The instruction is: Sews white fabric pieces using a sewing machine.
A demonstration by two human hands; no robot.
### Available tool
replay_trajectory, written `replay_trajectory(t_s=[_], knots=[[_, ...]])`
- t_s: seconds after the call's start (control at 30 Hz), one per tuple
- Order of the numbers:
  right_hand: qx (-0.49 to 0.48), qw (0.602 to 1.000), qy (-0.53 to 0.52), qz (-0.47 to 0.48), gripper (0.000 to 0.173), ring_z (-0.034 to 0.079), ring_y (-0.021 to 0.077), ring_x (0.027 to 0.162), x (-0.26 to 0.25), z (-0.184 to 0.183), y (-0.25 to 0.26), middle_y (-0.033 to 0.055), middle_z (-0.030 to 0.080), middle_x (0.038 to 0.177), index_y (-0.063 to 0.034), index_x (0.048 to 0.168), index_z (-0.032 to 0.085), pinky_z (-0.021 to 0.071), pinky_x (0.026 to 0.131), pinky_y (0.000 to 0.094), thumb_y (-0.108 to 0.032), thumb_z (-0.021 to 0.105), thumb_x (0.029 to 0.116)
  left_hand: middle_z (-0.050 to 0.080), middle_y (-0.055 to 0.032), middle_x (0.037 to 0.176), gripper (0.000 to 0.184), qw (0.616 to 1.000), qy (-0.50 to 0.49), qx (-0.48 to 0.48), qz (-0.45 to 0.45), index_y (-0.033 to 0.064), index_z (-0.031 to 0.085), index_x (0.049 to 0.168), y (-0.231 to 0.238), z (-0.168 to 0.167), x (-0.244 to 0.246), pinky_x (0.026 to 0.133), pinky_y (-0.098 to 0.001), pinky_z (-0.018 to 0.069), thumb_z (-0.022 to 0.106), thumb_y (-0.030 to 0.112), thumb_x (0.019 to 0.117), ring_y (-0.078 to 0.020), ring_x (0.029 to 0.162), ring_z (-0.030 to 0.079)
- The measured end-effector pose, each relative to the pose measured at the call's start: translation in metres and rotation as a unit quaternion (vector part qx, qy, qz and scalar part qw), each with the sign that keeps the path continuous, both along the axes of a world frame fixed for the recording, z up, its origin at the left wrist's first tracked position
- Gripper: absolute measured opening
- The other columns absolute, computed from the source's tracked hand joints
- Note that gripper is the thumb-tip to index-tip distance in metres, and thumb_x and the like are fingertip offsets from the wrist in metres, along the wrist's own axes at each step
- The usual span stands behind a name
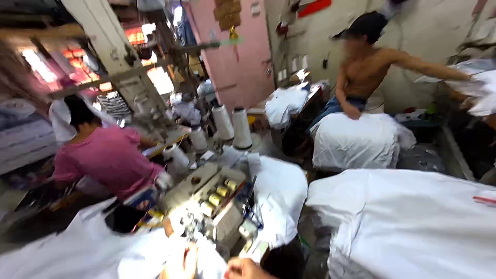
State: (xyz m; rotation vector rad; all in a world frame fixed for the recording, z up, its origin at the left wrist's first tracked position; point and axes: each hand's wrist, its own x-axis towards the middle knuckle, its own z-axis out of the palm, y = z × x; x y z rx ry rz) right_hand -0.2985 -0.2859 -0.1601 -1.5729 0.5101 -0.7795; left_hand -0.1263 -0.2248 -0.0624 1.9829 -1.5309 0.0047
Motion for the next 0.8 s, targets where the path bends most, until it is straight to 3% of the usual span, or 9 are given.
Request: replay_trajectory(t_s=[0.03, 0.1, 0.17, 0.23, 0.37, 0.63, 0.8], knots=[[0.018, 0.999, 0.024, 0.021, 0.02, 0.063, 0.0167, 0.083, -0.004, 0.004, -0.001, 0.0176, 0.068, 0.091, 0.0117, 0.102, 0.068, 0.0521, 0.081, 0.0355, -0.004, 0.056, 0.1002, 0.07, -0.0207, 0.087, 0.025, 1.0, 0.001, -0.012, -0.002, -0.0066, 0.071, 0.096, 0.0, 0.0, -0.002, 0.078, -0.0574, 0.0538, 0.056, 0.014, 0.0968, -0.0354, 0.084, 0.069], [0.037, 0.995, 0.069, 0.057, 0.022, 0.062, 0.0108, 0.086, -0.011, 0.013, 0.0, 0.0142, 0.069, 0.096, 0.0104, 0.108, 0.067, 0.0517, 0.084, 0.0294, -0.005, 0.053, 0.1026, 0.069, -0.0228, 0.095, 0.026, 0.999, 0.036, 0.024, 0.01, -0.008, 0.07, 0.102, 0.006, 0.005, -0.007, 0.085, -0.0551, 0.052, 0.053, 0.011, 0.1003, -0.0355, 0.093, 0.068], [0.009, 0.997, 0.062, 0.052, 0.022, 0.061, 0.0068, 0.083, -0.008, 0.008, -0.003, 0.012, 0.069, 0.092, 0.0105, 0.103, 0.069, 0.0511, 0.081, 0.0257, -0.006, 0.054, 0.101, 0.071, -0.0237, 0.103, 0.027, 0.997, 0.061, 0.047, 0.03, -0.0079, 0.07, 0.107, 0.007, 0.004, -0.005, 0.092, -0.053, 0.0515, 0.053, 0.012, 0.1018, -0.0349, 0.099, 0.068], [-0.019, 0.999, 0.031, 0.029, 0.022, 0.059, 0.0013, 0.078, -0.005, -0.001, -0.005, 0.0072, 0.068, 0.086, 0.0087, 0.096, 0.07, 0.0502, 0.077, 0.0208, -0.008, 0.056, 0.1001, 0.071, -0.0212, 0.098, 0.026, 0.996, 0.067, 0.047, 0.047, -0.006, 0.072, 0.106, 0.006, -0.001, -0.002, 0.088, -0.0509, 0.0523, 0.056, 0.014, 0.1018, -0.0318, 0.093, 0.069], [-0.015, 1.0, 0.008, 0.006, 0.021, 0.058, -0.0047, 0.075, -0.006, -0.008, 0.0, 0.002, 0.067, 0.083, 0.006, 0.096, 0.07, 0.0489, 0.074, 0.0147, -0.01, 0.057, 0.1001, 0.065, -0.0137, 0.081, 0.02, 0.995, 0.069, 0.054, 0.056, -0.0027, 0.071, 0.098, 0.007, -0.004, 0.001, 0.073, -0.0448, 0.0496, 0.06, 0.013, 0.0999, -0.0241, 0.075, 0.061], [0.017, 1.0, 0.005, -0.005, 0.018, 0.06, -0.0054, 0.071, -0.017, 0.0, 0.015, -0.0014, 0.066, 0.08, 0.0049, 0.096, 0.068, 0.0526, 0.071, 0.0132, -0.008, 0.056, 0.1, 0.065, -0.0114, 0.08, 0.02, 0.996, 0.05, 0.056, 0.05, 0.0004, 0.07, 0.092, 0.009, -0.006, -0.001, 0.073, -0.0479, 0.0491, 0.061, 0.015, 0.101, -0.025, 0.077, 0.063], [0.035, 0.999, -0.006, -0.02, 0.015, 0.06, -0.0067, 0.069, -0.023, 0.001, 0.027, -0.0041, 0.065, 0.079, 0.0034, 0.096, 0.068, 0.0527, 0.068, 0.0118, -0.008, 0.058, 0.0992, 0.067, -0.014, 0.083, 0.017, 0.996, 0.038, 0.049, 0.06, -0.0003, 0.07, 0.1, 0.013, -0.008, -0.009, 0.074, -0.0511, 0.0505, 0.062, 0.015, 0.1004, -0.029, 0.079, 0.065]])
